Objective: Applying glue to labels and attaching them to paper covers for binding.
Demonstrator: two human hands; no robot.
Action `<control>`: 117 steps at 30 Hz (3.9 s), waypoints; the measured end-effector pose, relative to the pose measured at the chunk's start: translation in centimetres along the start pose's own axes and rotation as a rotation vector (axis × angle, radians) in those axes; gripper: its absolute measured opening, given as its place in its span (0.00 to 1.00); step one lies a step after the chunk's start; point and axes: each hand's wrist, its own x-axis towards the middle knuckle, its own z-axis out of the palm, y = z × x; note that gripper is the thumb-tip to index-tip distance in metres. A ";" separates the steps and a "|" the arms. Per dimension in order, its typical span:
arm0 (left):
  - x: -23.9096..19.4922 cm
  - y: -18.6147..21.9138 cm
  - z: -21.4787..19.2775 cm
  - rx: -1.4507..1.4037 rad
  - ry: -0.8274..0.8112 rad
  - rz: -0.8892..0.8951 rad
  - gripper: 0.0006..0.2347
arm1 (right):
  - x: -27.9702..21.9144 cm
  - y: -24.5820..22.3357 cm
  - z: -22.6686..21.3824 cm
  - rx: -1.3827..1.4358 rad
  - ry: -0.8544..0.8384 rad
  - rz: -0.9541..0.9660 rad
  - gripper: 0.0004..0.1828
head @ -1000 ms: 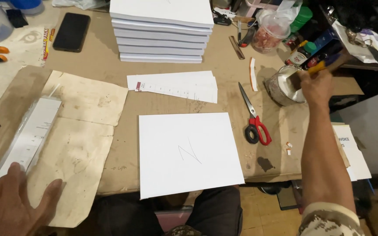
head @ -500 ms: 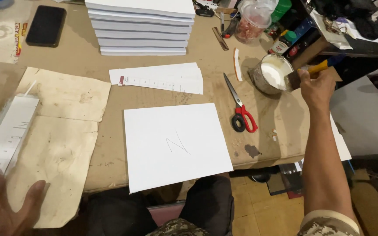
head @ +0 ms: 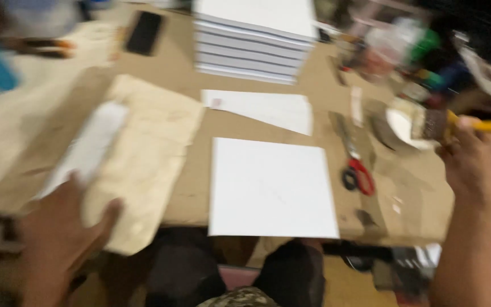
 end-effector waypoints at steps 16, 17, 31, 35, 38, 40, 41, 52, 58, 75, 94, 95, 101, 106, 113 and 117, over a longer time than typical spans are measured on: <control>-1.3 -2.1 0.3 -0.341 -0.061 -0.074 0.42 | -25.1 -7.0 48.2 0.001 -1.096 -0.351 0.09; -1.3 -2.2 0.4 -0.369 0.008 -0.056 0.38 | -26.6 -7.4 49.3 -0.099 -1.144 -0.354 0.10; -0.5 -3.6 1.1 -0.364 0.256 0.057 0.28 | -21.9 -2.7 59.1 -0.805 -1.070 -0.705 0.22; -0.5 -3.8 1.1 -0.385 0.206 0.060 0.27 | -19.7 -3.5 59.9 -0.888 -0.937 -0.631 0.21; -0.6 -3.8 1.0 -0.404 0.163 0.048 0.28 | -19.4 -4.4 59.7 -0.877 -0.857 -0.676 0.18; -0.6 -3.8 0.9 -0.417 0.114 0.037 0.28 | -19.9 -3.5 59.0 -0.872 -0.799 -0.743 0.21; -0.5 -3.8 0.9 -0.409 0.139 0.039 0.28 | -20.4 -2.4 58.4 -0.691 -0.885 -0.758 0.17; -0.1 -4.2 1.3 -0.443 0.072 0.036 0.27 | -20.7 -3.6 58.4 -0.884 -0.761 -0.663 0.16; 1.4 -6.1 -0.4 -0.434 -0.060 0.062 0.16 | -30.8 -2.8 55.2 -0.453 -1.125 -0.801 0.12; 23.4 -7.4 6.3 -0.066 -0.080 0.564 0.08 | -34.3 1.5 54.9 -0.523 -0.941 -0.982 0.13; 23.1 -7.2 1.0 -0.143 -0.462 0.429 0.17 | -36.5 0.2 54.6 -0.553 -0.936 -0.941 0.11; 23.2 -7.1 2.0 -0.139 -0.433 0.430 0.16 | -38.4 0.3 54.2 -0.534 -1.008 -0.928 0.10; 21.9 -6.4 -2.6 -0.087 -0.567 0.409 0.22 | -43.7 5.5 50.5 -0.449 -1.452 -0.961 0.15; 21.4 -6.9 -2.3 -0.121 -0.586 0.367 0.26 | -36.5 -2.4 51.8 -0.425 -1.010 -0.550 0.18; 23.5 -7.6 1.6 -0.151 -0.509 0.437 0.18 | -41.8 0.8 53.5 -0.523 -1.121 -0.892 0.22; 21.2 -6.6 -3.2 -0.165 -0.591 0.363 0.20 | -45.6 -0.5 49.3 -0.156 -1.403 -0.988 0.20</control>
